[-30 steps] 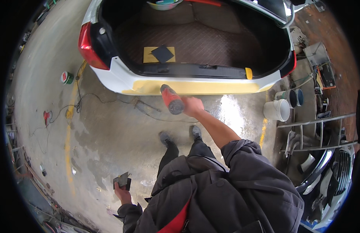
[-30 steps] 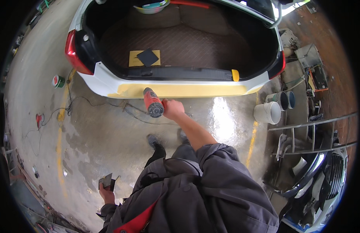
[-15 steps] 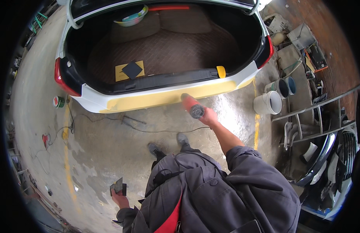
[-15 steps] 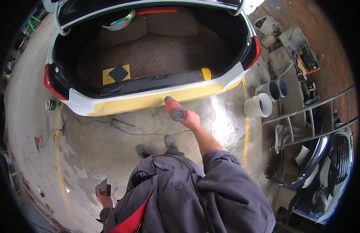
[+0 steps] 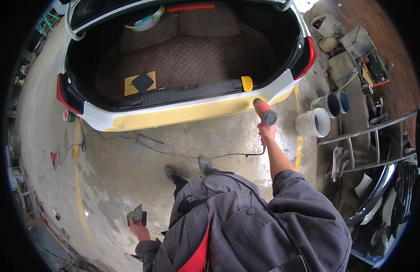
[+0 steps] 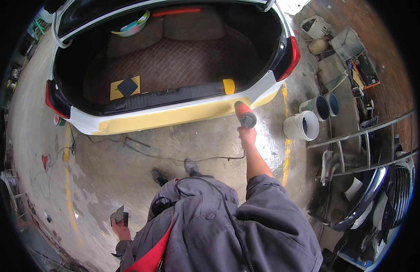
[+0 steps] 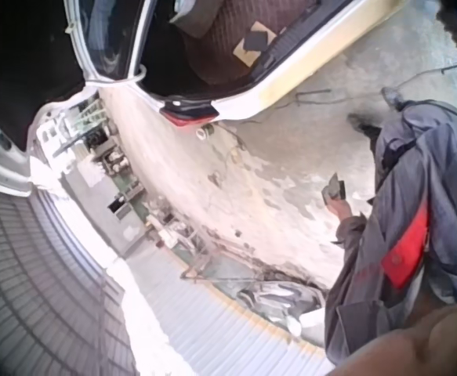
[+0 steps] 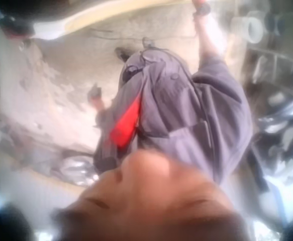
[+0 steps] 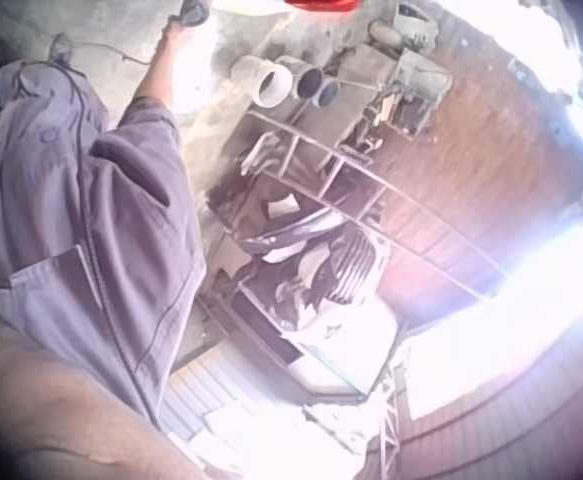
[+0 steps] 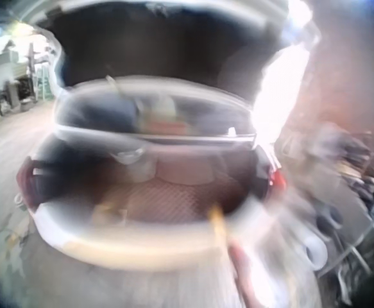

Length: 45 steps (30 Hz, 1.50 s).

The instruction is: The person sits on the floor and handles a sanding block, then stands and uses a red heat gun to apply heat to the rear bumper of a white car. The person moves along the bumper, directing the heat gun at various sections.

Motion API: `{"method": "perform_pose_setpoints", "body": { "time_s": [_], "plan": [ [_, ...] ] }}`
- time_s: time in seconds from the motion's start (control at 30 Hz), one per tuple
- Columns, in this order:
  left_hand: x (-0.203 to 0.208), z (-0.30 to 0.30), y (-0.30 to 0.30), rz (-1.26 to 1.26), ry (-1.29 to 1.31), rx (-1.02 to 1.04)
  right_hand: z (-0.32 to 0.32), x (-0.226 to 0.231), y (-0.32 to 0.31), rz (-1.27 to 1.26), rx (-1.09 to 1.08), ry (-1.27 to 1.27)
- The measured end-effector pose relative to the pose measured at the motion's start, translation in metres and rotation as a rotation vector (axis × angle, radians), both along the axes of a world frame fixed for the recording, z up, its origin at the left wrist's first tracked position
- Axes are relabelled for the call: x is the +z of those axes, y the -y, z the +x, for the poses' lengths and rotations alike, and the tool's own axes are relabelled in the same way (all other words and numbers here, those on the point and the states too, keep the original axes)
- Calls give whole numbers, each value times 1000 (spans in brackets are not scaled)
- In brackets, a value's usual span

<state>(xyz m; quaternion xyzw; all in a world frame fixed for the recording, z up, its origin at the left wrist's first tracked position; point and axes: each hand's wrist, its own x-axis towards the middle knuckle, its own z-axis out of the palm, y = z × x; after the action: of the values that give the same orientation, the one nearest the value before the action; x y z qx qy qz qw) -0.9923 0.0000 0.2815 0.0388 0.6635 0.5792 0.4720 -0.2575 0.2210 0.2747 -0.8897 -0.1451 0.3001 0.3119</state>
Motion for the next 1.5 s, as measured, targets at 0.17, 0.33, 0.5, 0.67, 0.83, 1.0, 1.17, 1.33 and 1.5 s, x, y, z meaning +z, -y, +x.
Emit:
{"method": "perform_pose_setpoints", "body": {
  "time_s": [0.17,0.33,0.5,0.67,0.83,1.0,1.17,1.33,1.5],
  "plan": [
    [-7,15,23,-35,3,28,32,-4,7,65,-79,-31],
    [-3,30,27,-49,-36,50,51,-13,16,145,-126,-59],
    [15,40,25,10,-84,74,50,-9,21,259,-189,-136],
    [32,39,28,-34,-51,49,58,-20,27,233,-199,-224],
    [20,22,39,-38,-55,85,55,-32,32,245,-153,-280],
    [29,29,29,-40,-59,95,48,-38,35,236,-93,-357],
    [35,19,24,-53,-96,59,31,-36,37,244,-47,-412],
    [36,11,27,-54,-111,70,15,-31,36,200,-1,-439],
    [32,-11,35,-25,-99,43,-5,-32,31,202,76,-459]
  ]
}}
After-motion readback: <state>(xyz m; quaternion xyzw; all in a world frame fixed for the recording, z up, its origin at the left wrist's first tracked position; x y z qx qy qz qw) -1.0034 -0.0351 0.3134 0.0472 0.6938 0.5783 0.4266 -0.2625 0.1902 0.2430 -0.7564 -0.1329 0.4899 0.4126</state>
